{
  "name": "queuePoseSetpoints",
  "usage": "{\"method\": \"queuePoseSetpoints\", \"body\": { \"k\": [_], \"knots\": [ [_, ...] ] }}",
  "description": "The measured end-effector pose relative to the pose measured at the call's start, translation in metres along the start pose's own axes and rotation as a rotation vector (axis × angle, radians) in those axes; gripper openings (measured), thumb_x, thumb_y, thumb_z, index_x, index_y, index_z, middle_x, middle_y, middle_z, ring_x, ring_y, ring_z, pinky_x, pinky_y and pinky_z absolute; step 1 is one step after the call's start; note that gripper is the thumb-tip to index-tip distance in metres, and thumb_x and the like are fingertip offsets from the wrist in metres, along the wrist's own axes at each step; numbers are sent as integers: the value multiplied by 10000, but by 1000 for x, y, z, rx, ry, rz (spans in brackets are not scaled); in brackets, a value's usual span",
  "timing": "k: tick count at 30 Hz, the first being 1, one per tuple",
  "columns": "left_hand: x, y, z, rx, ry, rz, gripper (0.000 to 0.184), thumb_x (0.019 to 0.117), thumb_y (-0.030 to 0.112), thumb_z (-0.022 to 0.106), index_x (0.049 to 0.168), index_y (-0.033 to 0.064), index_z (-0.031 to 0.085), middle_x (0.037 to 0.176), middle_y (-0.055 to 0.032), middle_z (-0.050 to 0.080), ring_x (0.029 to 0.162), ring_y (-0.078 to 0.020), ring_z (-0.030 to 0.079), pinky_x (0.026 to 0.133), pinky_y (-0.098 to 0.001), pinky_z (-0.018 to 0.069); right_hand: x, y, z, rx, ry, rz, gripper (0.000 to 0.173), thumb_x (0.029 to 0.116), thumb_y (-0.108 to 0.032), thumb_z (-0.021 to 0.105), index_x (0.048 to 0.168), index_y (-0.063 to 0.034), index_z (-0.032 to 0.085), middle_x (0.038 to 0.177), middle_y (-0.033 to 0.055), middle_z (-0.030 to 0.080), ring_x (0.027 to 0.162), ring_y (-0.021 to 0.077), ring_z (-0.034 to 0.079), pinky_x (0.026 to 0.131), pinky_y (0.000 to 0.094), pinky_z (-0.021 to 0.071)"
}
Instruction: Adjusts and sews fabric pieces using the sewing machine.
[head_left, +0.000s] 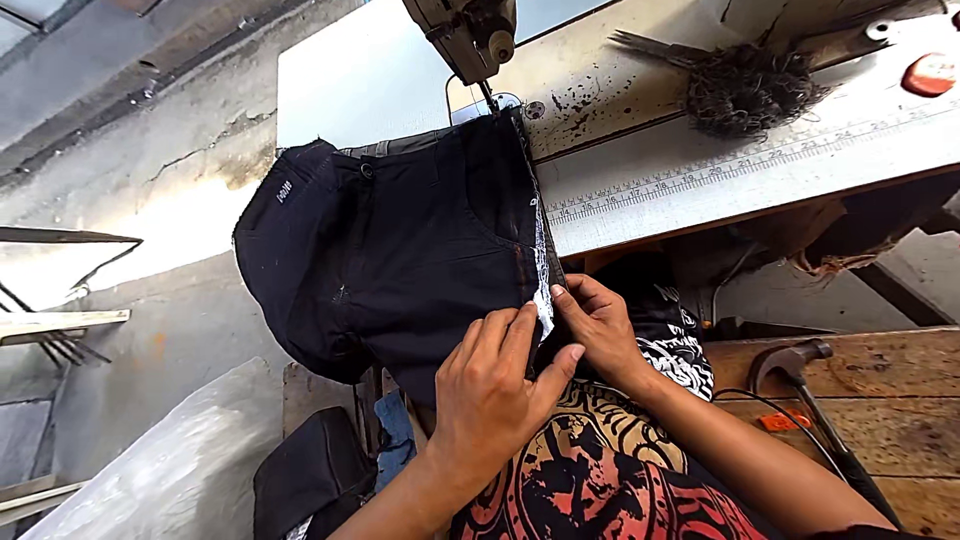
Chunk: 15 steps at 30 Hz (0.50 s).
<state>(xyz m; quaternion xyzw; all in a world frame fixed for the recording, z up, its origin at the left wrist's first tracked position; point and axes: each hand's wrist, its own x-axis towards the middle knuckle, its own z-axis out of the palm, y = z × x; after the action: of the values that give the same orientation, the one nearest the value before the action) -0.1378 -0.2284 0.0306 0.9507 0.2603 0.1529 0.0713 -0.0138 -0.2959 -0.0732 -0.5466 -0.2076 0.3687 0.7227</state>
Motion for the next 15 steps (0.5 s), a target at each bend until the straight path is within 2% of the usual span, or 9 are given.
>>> {"method": "queuePoseSetpoints", "body": {
  "k": [2, 3, 5, 6, 8, 9, 11, 13, 15],
  "knots": [
    [14, 0, 3, 23, 30, -52, 434, 959, 467, 646, 964, 57, 786, 806, -68, 725, 711, -194, 708, 568, -349, 560, 0, 1, 1, 3, 1, 1, 120, 1012, -105, 607, 1021, -38, 706, 812, -4, 717, 739, 28, 677, 703, 194, 569],
    [20, -3, 5, 43, 0, -84, 375, 955, 417, 651, 926, 67, 783, 765, -58, 709, 672, -195, 698, 545, -377, 546, 0, 1, 2, 1, -1, 1, 115, 1010, -104, 606, 1014, -43, 704, 803, -13, 709, 729, 21, 666, 690, 186, 558],
    [31, -8, 6, -13, -124, -175, 252, 952, 317, 643, 917, 114, 788, 755, -19, 701, 642, -169, 672, 549, -418, 535, 0, -2, 1, -4, 0, 13, 113, 1009, -104, 609, 1014, -47, 706, 795, -15, 704, 718, 18, 660, 677, 181, 549],
    [35, -12, 2, -81, -198, -235, 220, 963, 298, 627, 919, 144, 778, 756, 14, 690, 641, -135, 650, 566, -408, 528, 0, -3, 2, -3, 7, 21, 109, 1006, -101, 612, 1022, -48, 706, 795, -11, 707, 713, 23, 663, 675, 183, 553],
    [42, -24, -12, -261, -300, -351, 162, 983, 280, 644, 943, 166, 752, 751, 58, 683, 631, -63, 626, 587, -330, 539, -2, -1, 3, -3, 41, 10, 128, 990, -87, 631, 1104, -55, 679, 838, 4, 722, 704, 43, 677, 668, 196, 572],
    [45, -31, -18, -361, -313, -399, 127, 981, 240, 659, 948, 149, 742, 741, 58, 676, 612, -44, 613, 576, -282, 535, -4, 2, 3, -18, 54, -25, 186, 980, -83, 632, 1166, -67, 628, 881, 7, 714, 693, 47, 669, 655, 201, 573],
    [47, -44, -23, -555, -305, -506, 79, 972, 144, 654, 941, 115, 722, 732, 47, 680, 619, -43, 642, 594, -235, 570, -6, 5, 2, -73, 68, -131, 220, 981, -106, 625, 1188, -68, 559, 966, 9, 682, 701, 27, 647, 644, 188, 568],
    [47, -48, -28, -664, -299, -593, 87, 999, 91, 608, 955, 89, 682, 737, 17, 691, 653, -77, 685, 636, -258, 612, -7, 2, 0, -156, 49, -193, 167, 984, -211, 638, 1062, -64, 657, 984, 7, 670, 796, 29, 638, 691, 206, 558],
    [44, -48, -34, -575, -215, -542, 71, 991, 114, 607, 955, 124, 667, 704, 64, 673, 604, -31, 657, 574, -219, 583, -8, -4, 0, -271, 9, -120, 269, 951, -411, 662, 881, -160, 729, 1002, -35, 677, 908, 43, 638, 743, 274, 543]
  ]
}}
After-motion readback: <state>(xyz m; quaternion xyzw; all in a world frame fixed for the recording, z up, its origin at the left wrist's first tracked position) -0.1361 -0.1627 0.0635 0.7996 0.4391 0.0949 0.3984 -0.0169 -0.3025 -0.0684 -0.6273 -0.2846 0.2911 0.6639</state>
